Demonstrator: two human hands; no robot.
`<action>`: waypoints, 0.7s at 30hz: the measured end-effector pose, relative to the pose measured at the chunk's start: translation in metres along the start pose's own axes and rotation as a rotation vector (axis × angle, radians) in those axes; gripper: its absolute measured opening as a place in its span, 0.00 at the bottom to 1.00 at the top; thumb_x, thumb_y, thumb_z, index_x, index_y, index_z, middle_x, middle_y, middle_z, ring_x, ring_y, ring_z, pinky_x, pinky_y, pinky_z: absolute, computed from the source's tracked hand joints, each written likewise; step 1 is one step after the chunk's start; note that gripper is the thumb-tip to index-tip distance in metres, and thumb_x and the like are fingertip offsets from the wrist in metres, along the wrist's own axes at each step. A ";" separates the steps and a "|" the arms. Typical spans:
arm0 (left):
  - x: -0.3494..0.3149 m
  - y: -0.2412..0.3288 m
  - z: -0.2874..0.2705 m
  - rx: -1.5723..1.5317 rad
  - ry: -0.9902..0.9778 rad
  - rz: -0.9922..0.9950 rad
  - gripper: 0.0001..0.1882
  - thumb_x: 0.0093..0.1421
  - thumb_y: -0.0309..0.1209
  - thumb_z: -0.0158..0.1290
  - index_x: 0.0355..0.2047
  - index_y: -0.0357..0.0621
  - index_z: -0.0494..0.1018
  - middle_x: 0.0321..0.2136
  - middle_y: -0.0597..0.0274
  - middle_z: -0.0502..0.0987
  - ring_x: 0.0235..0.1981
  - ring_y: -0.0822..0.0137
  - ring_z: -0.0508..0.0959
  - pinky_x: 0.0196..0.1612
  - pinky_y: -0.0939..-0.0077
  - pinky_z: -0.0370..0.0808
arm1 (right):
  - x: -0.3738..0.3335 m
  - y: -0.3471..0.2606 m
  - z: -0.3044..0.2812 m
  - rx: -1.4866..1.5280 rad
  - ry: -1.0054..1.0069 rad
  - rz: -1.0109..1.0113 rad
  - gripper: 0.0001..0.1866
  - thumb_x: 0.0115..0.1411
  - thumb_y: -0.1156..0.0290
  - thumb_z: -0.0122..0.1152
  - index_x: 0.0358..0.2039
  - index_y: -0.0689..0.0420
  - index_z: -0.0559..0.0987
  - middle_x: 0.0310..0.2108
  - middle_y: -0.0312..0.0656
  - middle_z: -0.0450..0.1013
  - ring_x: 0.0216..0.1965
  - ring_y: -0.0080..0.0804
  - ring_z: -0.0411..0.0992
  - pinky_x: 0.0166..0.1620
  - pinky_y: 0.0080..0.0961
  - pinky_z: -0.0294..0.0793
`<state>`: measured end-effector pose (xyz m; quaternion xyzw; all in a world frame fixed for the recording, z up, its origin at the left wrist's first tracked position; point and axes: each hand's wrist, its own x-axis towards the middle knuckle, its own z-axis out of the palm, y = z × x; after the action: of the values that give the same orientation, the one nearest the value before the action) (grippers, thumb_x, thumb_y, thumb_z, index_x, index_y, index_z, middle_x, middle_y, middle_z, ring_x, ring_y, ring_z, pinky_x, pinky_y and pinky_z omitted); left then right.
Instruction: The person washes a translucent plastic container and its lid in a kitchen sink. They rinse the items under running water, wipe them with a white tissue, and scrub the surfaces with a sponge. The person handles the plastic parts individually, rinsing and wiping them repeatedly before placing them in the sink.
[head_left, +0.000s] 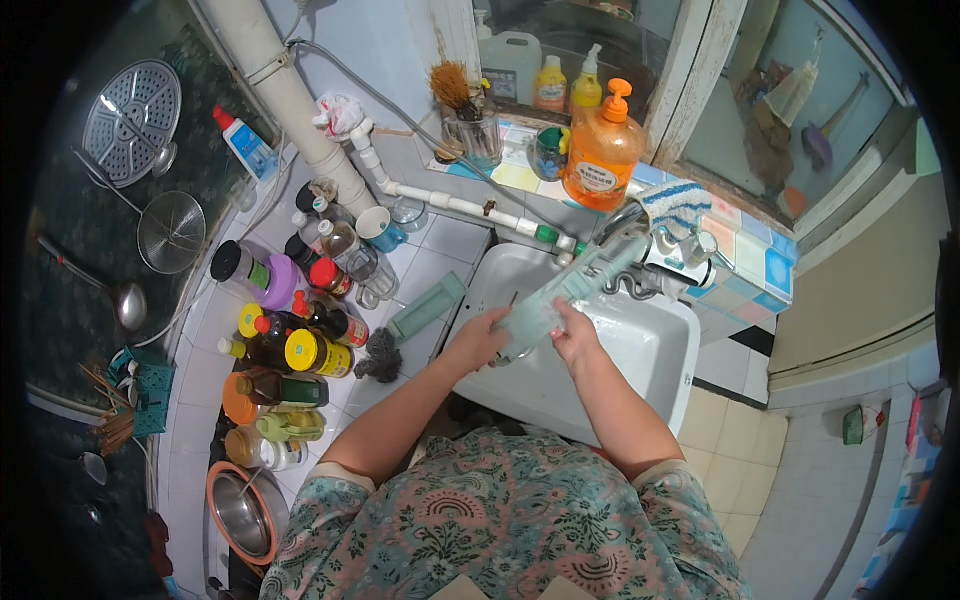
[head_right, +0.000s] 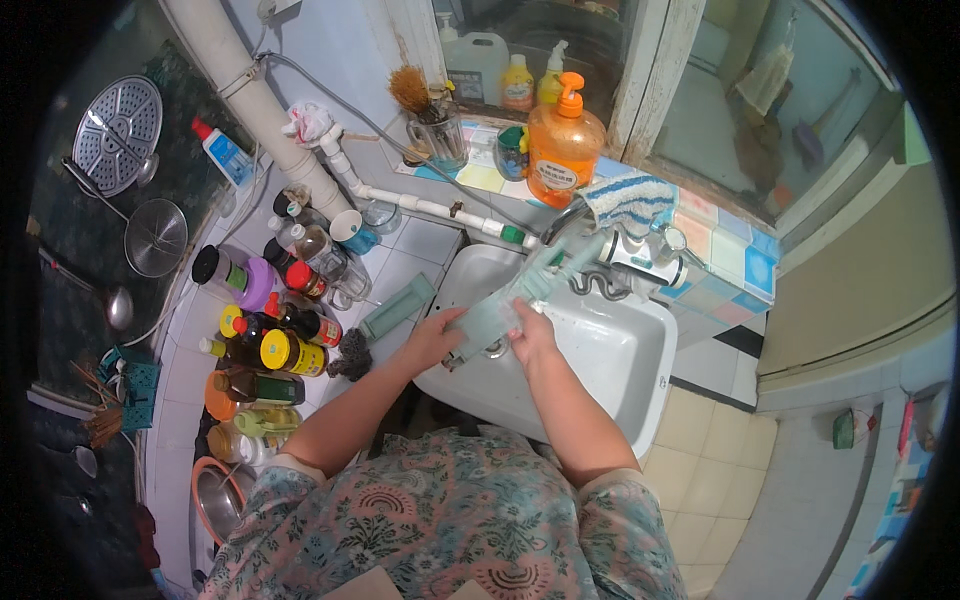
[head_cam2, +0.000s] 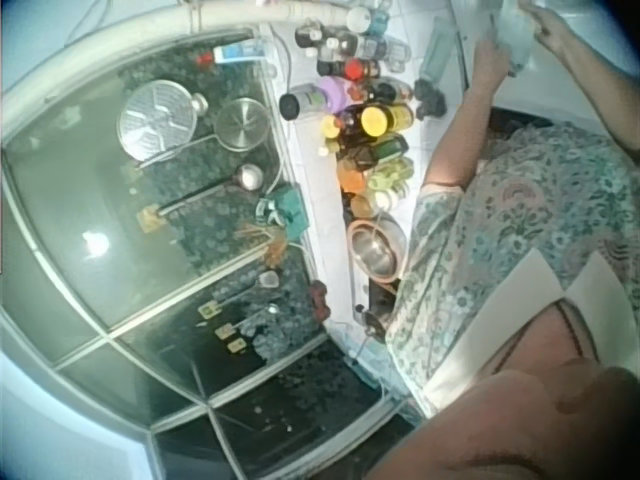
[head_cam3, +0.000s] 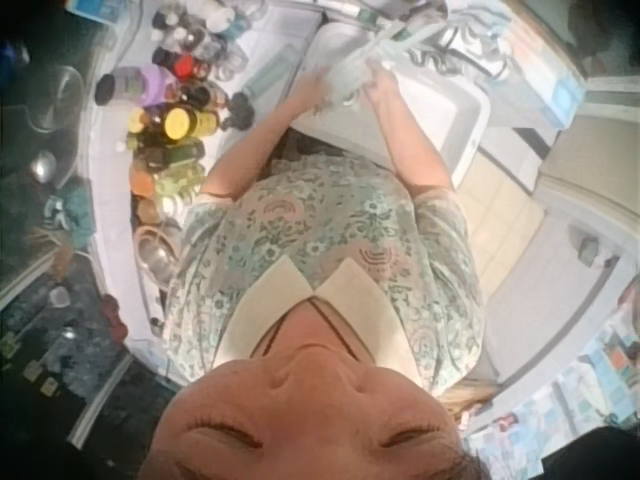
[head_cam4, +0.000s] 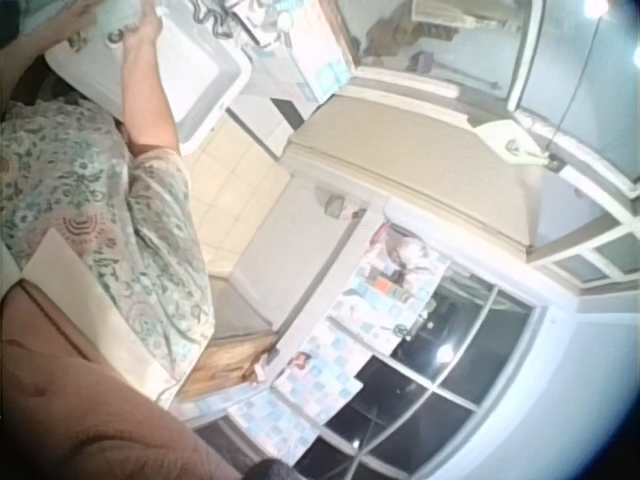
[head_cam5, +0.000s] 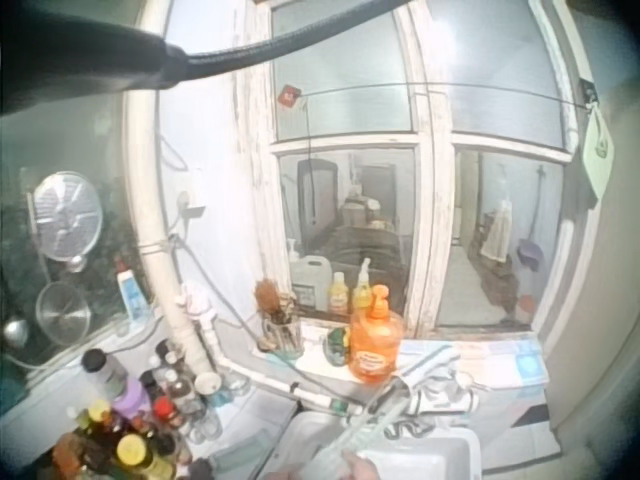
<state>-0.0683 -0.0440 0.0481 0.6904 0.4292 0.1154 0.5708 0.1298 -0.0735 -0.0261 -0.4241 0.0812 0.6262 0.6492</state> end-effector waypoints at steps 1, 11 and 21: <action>0.014 -0.016 -0.002 0.071 0.018 0.104 0.31 0.57 0.32 0.50 0.60 0.44 0.55 0.37 0.55 0.74 0.36 0.68 0.75 0.36 0.71 0.73 | -0.004 -0.004 -0.002 0.011 0.021 0.003 0.13 0.59 0.73 0.55 0.44 0.57 0.70 0.41 0.39 0.70 0.41 0.32 0.71 0.43 0.32 0.71; 0.046 0.014 0.013 -0.814 0.097 -0.103 0.24 0.59 0.37 0.52 0.53 0.42 0.63 0.42 0.61 0.72 0.41 0.68 0.74 0.42 0.70 0.72 | -0.037 -0.024 -0.007 0.342 0.071 -0.099 0.14 0.61 0.74 0.52 0.48 0.57 0.68 0.45 0.40 0.69 0.46 0.32 0.70 0.50 0.28 0.74; 0.093 0.026 0.032 -0.760 -0.178 -0.149 0.19 0.64 0.37 0.45 0.51 0.38 0.63 0.44 0.60 0.70 0.43 0.66 0.74 0.45 0.69 0.75 | -0.050 -0.051 -0.023 0.509 0.248 -0.311 0.15 0.63 0.71 0.49 0.51 0.55 0.66 0.48 0.39 0.67 0.48 0.31 0.68 0.50 0.29 0.73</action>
<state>0.0208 0.0020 0.0304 0.4043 0.3539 0.1641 0.8273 0.1748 -0.1182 0.0139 -0.3283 0.2479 0.4225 0.8076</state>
